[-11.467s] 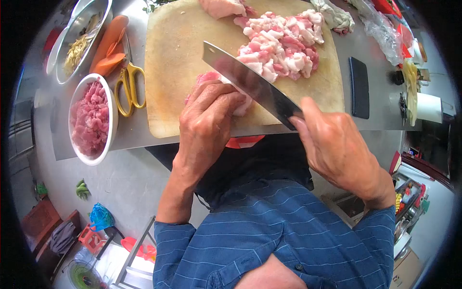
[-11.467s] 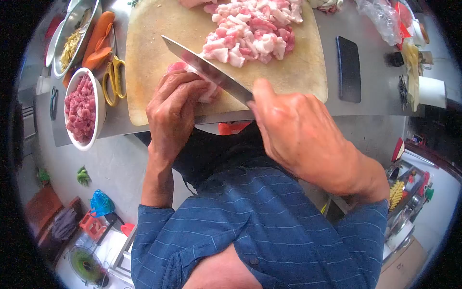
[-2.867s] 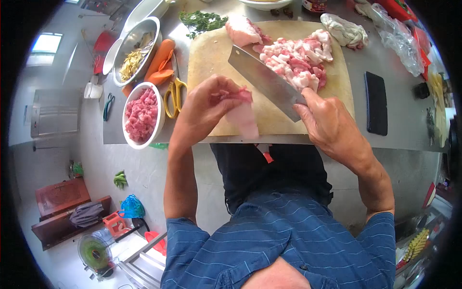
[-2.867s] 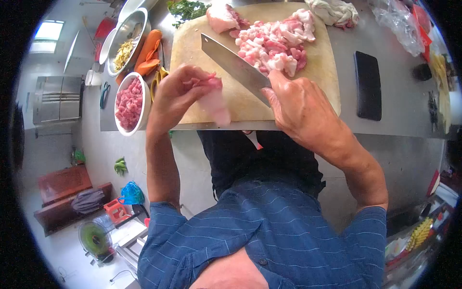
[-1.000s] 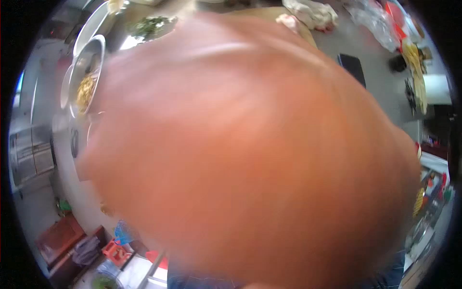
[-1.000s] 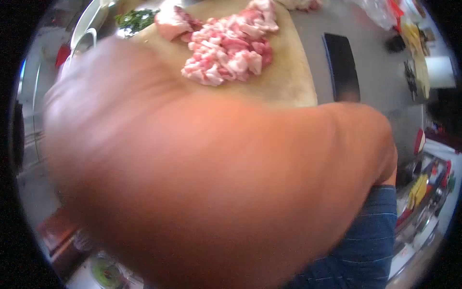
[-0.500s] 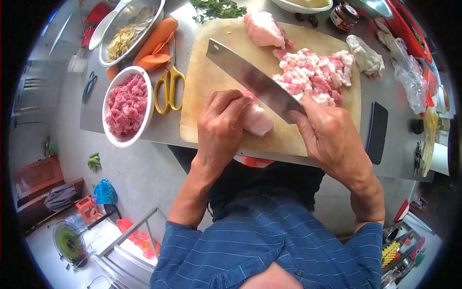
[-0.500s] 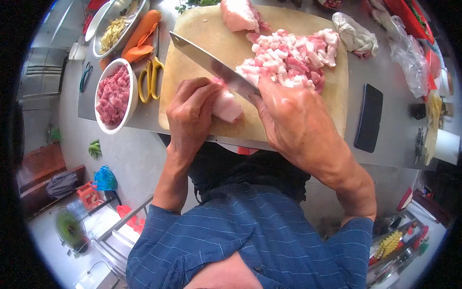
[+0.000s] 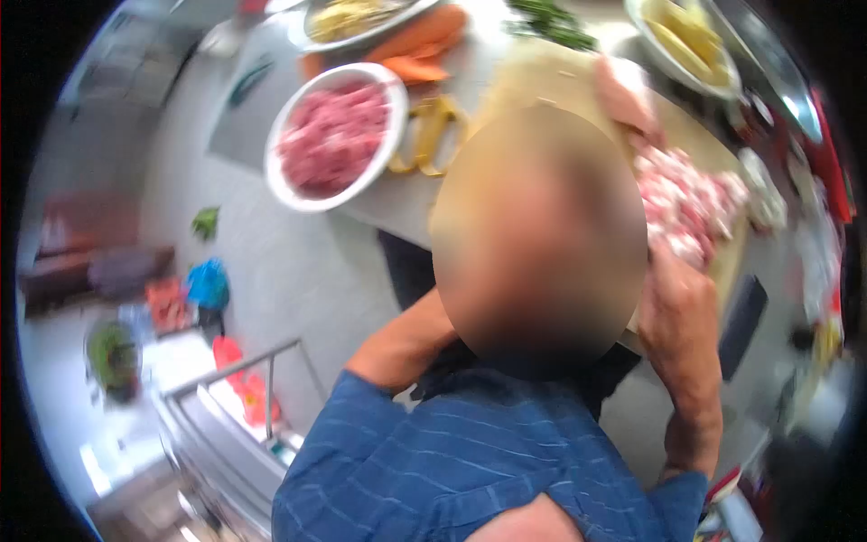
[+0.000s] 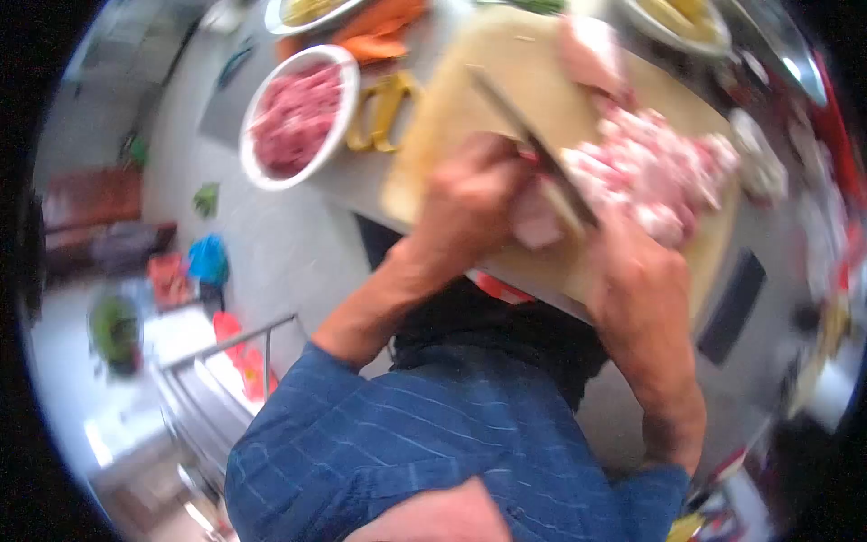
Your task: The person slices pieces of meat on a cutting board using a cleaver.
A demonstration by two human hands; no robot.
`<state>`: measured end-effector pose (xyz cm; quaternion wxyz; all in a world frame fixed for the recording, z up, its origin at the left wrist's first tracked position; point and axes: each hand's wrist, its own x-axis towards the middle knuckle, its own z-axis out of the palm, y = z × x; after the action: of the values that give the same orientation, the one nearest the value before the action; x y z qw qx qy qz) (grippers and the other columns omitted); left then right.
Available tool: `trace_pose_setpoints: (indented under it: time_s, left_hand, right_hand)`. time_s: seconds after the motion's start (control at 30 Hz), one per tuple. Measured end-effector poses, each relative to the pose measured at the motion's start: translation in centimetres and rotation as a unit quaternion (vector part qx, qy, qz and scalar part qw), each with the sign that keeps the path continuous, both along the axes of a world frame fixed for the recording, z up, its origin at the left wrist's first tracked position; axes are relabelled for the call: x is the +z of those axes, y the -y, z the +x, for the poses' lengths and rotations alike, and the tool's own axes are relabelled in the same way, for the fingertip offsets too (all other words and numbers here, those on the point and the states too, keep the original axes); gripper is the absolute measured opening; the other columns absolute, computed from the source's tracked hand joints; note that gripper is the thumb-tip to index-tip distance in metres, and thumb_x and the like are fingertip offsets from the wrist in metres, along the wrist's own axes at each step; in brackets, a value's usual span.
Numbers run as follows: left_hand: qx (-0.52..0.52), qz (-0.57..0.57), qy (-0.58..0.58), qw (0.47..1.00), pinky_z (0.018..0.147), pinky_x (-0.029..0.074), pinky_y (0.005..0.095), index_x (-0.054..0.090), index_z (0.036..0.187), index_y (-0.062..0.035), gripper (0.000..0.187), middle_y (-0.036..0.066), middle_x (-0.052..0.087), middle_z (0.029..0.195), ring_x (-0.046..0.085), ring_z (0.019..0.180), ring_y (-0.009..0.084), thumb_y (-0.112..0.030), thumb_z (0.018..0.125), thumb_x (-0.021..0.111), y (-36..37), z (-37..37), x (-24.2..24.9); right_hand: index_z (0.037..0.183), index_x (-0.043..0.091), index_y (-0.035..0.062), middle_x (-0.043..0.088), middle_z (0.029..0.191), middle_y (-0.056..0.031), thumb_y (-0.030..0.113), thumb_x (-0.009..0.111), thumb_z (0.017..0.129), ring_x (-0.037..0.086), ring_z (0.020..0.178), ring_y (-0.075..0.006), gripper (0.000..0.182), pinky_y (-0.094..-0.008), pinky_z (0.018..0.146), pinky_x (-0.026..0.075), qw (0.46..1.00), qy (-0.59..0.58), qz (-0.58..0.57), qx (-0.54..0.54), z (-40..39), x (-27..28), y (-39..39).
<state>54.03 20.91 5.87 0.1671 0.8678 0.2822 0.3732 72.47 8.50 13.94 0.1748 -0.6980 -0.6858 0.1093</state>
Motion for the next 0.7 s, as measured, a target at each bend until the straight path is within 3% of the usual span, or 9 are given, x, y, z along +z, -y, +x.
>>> trace_pose_setpoints:
  time_s: [0.07,0.13,0.43,0.53,0.7]
  left_hand:
    - [0.005,0.015,-0.008,1.000,0.084,0.060,0.0445,0.073,0.094,0.0013,0.014,0.018,0.069,0.102,0.070,0.097,0.0349,-0.005,0.082,0.071,-0.1,0.2,-0.8]
    - [0.010,0.014,-0.021,1.000,0.086,0.060,0.0435,0.071,0.093,0.0010,0.012,0.017,0.067,0.101,0.068,0.100,0.0338,-0.007,0.084,0.068,0.1,0.1,-0.9]
    - [0.020,0.037,0.027,0.999,0.093,0.057,0.0390,0.072,0.094,-0.0008,0.013,0.014,0.065,0.101,0.065,0.104,0.0299,-0.009,0.086,0.066,0.5,0.9,-1.4]
    - [0.017,0.041,0.024,0.999,0.092,0.057,0.0383,0.073,0.094,-0.0008,0.013,0.013,0.065,0.101,0.065,0.104,0.0289,-0.009,0.086,0.066,0.4,0.6,-1.5]
    - [0.024,0.043,0.036,0.998,0.091,0.056,0.0381,0.074,0.091,-0.0010,0.013,0.012,0.065,0.100,0.064,0.103,0.0279,-0.010,0.085,0.067,0.6,0.8,-1.7]
  right_hand:
    - [0.132,0.066,-0.0024,0.069,0.095,-0.0321,0.003,0.062,0.103,0.070,0.086,-0.0511,0.030,-0.0565,0.071,0.052,1.000,-0.014,-0.021,-0.007,0.5,-0.4,0.8]
    - [0.136,0.064,-0.0037,0.069,0.093,-0.0321,0.006,0.062,0.106,0.068,0.085,-0.0511,0.032,-0.0552,0.072,0.051,0.999,0.009,-0.038,-0.020,1.2,-0.7,1.9]
    - [0.127,0.061,-0.0081,0.067,0.096,-0.0354,0.002,0.055,0.109,0.066,0.090,-0.0555,0.021,-0.0547,0.075,0.051,0.993,0.059,-0.106,-0.012,1.0,2.3,3.2]
    - [0.126,0.061,-0.0081,0.067,0.095,-0.0350,0.001,0.055,0.109,0.064,0.089,-0.0568,0.020,-0.0550,0.074,0.051,0.997,0.027,-0.075,-0.004,0.9,2.0,2.9]
    - [0.132,0.061,-0.0108,0.069,0.096,-0.0340,0.009,0.054,0.112,0.066,0.089,-0.0538,0.029,-0.0539,0.077,0.051,0.993,0.057,-0.104,-0.015,0.5,2.7,3.1]
